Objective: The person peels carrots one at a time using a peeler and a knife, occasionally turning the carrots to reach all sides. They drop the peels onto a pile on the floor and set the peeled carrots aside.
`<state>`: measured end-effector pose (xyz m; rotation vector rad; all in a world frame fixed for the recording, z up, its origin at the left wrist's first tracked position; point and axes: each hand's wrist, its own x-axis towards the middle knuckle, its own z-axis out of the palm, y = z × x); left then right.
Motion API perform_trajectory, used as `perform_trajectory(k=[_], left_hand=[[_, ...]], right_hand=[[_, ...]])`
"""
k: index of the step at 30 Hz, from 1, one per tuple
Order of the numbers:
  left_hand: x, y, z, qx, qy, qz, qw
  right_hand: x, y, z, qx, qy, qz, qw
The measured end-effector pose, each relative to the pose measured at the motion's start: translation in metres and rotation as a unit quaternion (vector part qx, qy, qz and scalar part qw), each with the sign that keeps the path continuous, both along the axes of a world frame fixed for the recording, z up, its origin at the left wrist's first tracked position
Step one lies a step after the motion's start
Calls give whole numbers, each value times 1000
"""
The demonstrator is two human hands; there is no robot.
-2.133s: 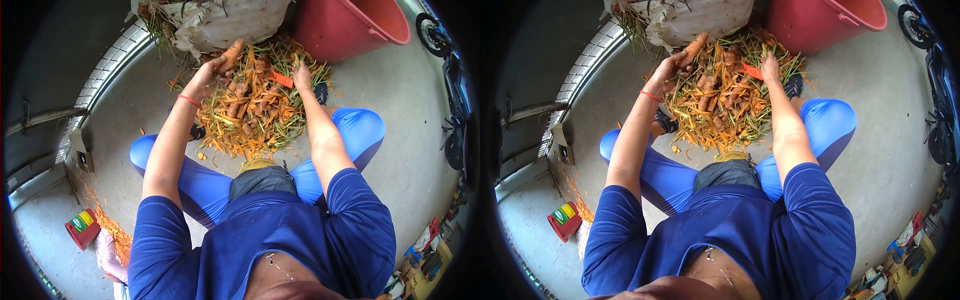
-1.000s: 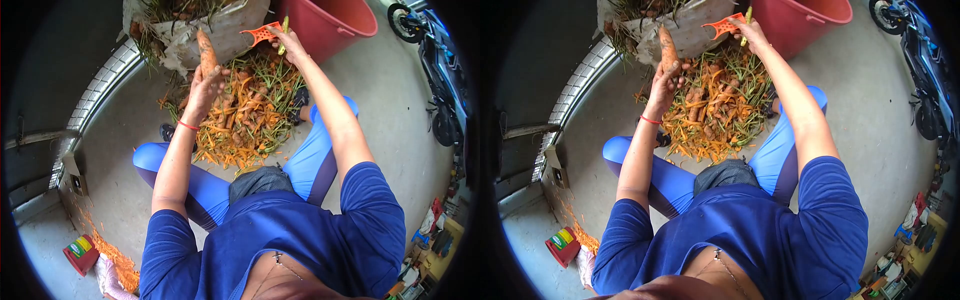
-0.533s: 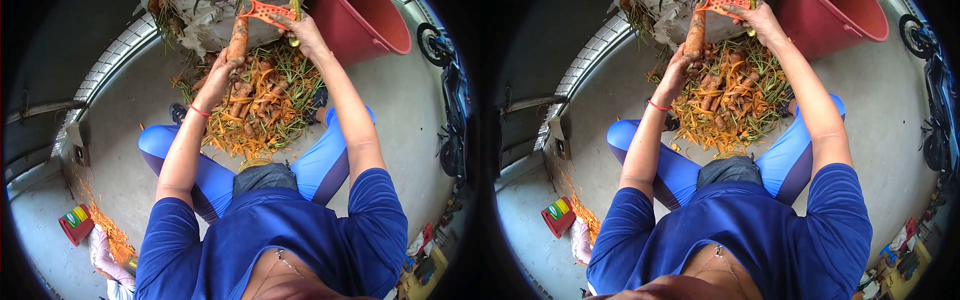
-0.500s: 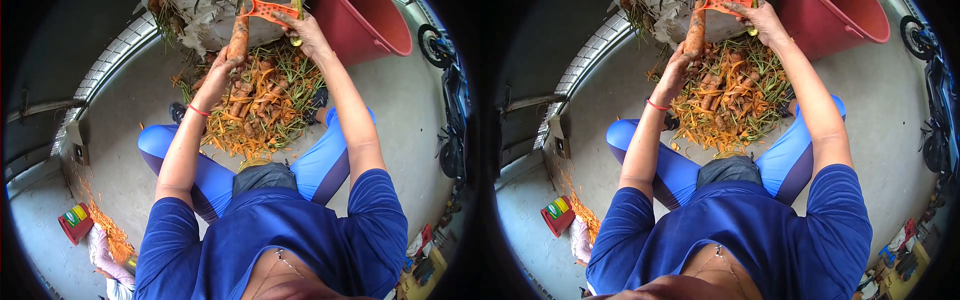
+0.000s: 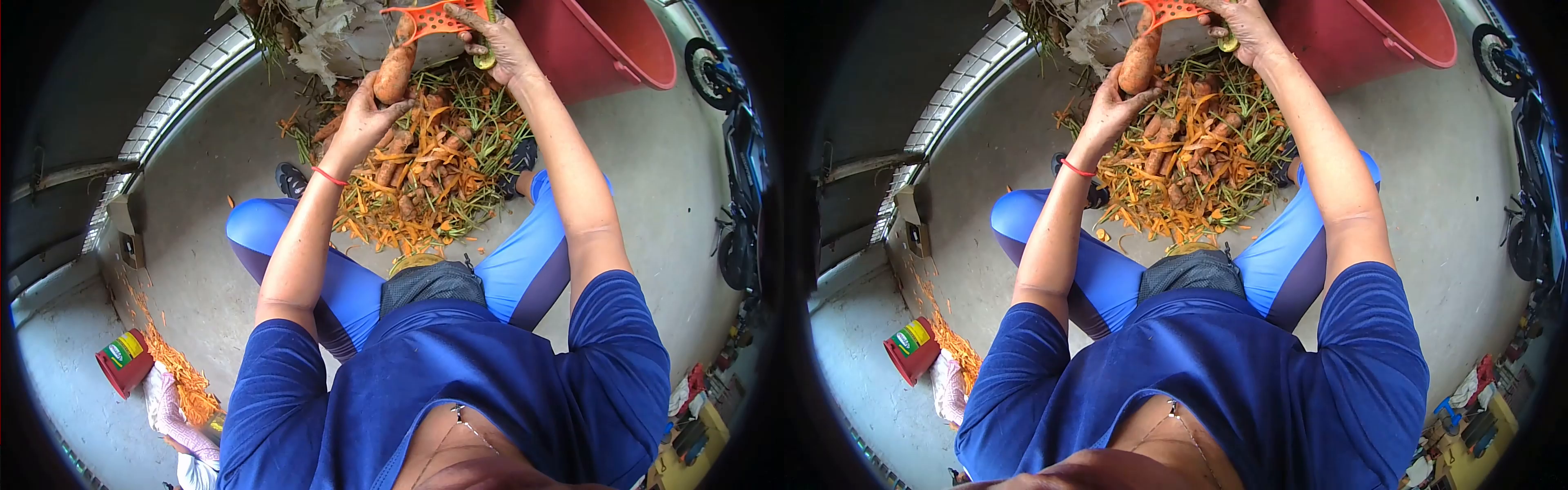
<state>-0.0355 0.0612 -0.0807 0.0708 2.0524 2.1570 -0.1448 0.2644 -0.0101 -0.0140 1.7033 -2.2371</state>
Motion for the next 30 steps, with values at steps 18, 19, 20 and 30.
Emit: perform_trajectory(k=[18,19,20,30], left_hand=[[0,-4,6,135,-140,62,979],[1,-4,6,140,-137,73,978],[1,-2,7,162,-136,89,973],[-4,-3,9,204,-188,127,952]], right_hand=[[-5,-2,-3,-22,1,25,999],[-4,-1,-1,-11,-7,23,1000],[-3,-2,2,0,-15,22,1000],[31,-23,6,71,119,155,978]])
